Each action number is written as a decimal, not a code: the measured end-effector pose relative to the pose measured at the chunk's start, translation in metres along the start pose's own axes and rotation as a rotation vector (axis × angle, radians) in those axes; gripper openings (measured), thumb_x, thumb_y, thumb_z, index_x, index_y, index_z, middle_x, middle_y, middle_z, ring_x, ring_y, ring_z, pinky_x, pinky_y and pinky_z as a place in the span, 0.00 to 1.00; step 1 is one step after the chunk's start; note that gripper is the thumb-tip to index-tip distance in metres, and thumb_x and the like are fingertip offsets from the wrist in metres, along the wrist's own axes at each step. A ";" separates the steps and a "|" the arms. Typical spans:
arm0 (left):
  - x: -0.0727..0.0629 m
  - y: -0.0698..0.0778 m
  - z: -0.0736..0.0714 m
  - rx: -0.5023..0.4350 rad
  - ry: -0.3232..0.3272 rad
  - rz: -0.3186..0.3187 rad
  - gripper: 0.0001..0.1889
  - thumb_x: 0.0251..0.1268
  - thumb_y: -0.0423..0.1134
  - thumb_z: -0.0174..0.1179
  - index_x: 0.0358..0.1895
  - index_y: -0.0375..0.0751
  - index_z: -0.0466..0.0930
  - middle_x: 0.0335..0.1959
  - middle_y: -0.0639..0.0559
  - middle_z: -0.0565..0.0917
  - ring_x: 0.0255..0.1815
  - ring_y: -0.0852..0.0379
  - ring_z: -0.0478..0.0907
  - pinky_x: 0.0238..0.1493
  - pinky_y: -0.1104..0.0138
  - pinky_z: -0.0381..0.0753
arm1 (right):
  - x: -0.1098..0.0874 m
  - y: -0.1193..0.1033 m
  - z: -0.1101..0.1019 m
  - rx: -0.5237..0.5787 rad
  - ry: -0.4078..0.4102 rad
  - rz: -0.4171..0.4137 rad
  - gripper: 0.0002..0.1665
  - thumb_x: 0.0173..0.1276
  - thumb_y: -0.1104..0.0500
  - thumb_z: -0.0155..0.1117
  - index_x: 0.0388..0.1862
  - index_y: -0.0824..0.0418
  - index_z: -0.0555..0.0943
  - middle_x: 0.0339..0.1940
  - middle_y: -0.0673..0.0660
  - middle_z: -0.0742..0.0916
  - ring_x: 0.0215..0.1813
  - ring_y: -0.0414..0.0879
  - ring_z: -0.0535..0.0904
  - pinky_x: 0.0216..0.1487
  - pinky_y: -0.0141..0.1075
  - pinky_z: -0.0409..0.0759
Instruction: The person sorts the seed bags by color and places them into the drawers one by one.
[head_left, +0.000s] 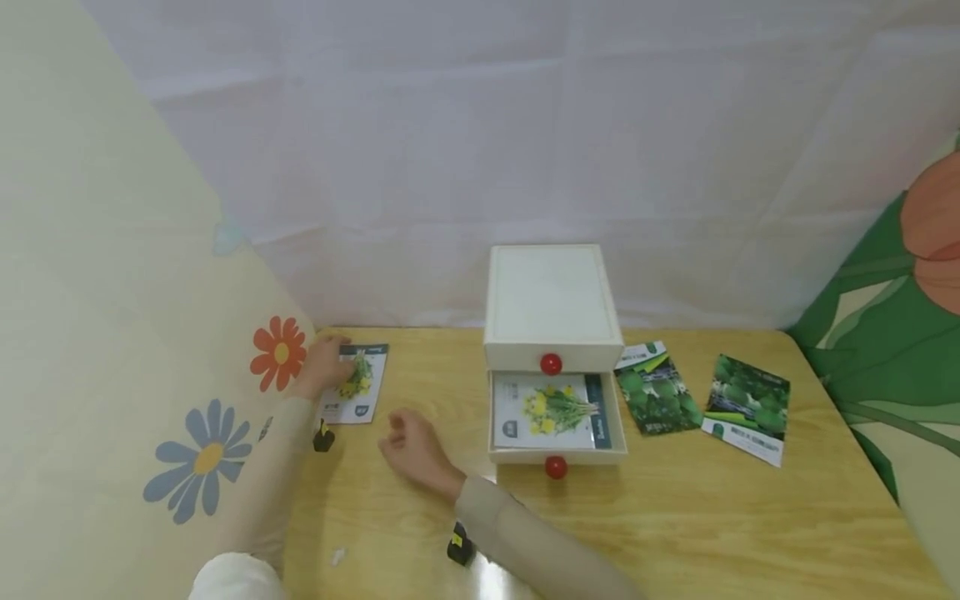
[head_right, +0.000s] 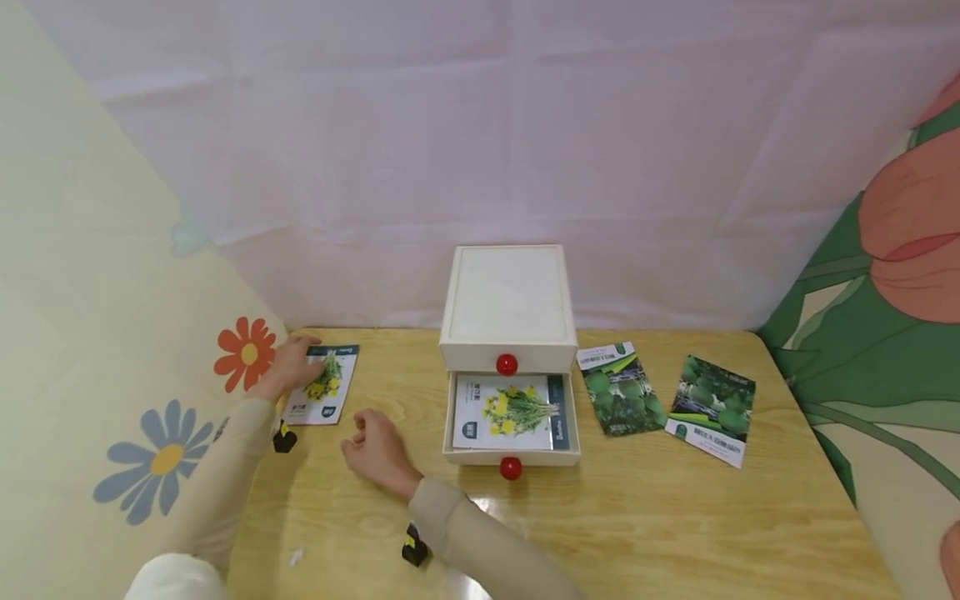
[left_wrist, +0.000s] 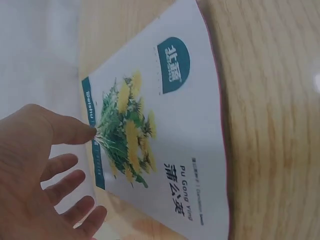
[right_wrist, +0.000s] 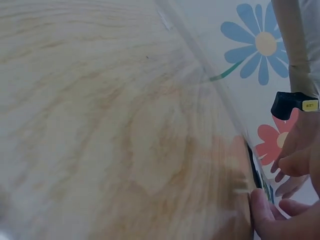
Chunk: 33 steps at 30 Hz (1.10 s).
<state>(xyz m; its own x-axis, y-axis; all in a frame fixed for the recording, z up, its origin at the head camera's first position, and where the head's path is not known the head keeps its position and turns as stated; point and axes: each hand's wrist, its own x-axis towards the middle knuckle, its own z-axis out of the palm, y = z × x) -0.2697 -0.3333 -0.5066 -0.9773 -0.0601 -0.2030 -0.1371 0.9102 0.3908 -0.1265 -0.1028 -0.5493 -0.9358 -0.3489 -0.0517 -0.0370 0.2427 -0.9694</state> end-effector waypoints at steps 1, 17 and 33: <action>0.001 -0.001 0.001 0.014 -0.003 0.010 0.36 0.70 0.39 0.63 0.80 0.34 0.65 0.82 0.27 0.59 0.79 0.24 0.60 0.79 0.30 0.63 | 0.002 0.000 0.001 0.005 -0.001 0.011 0.30 0.71 0.61 0.72 0.68 0.68 0.77 0.61 0.63 0.85 0.53 0.46 0.87 0.54 0.33 0.89; 0.005 -0.006 -0.002 0.132 -0.033 0.092 0.38 0.71 0.47 0.62 0.77 0.29 0.66 0.79 0.24 0.63 0.78 0.23 0.62 0.79 0.31 0.64 | 0.022 -0.018 0.014 0.074 -0.013 0.109 0.31 0.73 0.57 0.70 0.71 0.67 0.75 0.68 0.65 0.85 0.65 0.55 0.86 0.66 0.45 0.87; 0.001 0.012 0.001 0.153 -0.047 0.015 0.38 0.67 0.49 0.65 0.75 0.32 0.70 0.77 0.27 0.67 0.72 0.28 0.70 0.74 0.36 0.74 | 0.046 -0.010 0.031 0.065 0.138 0.204 0.21 0.70 0.61 0.72 0.60 0.63 0.83 0.48 0.56 0.92 0.47 0.47 0.89 0.52 0.42 0.91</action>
<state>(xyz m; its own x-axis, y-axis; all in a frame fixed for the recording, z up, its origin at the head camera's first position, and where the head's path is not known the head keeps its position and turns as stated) -0.2719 -0.3220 -0.5033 -0.9700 -0.0305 -0.2414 -0.0934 0.9628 0.2537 -0.1583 -0.1490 -0.5493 -0.9608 -0.1710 -0.2184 0.1755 0.2351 -0.9560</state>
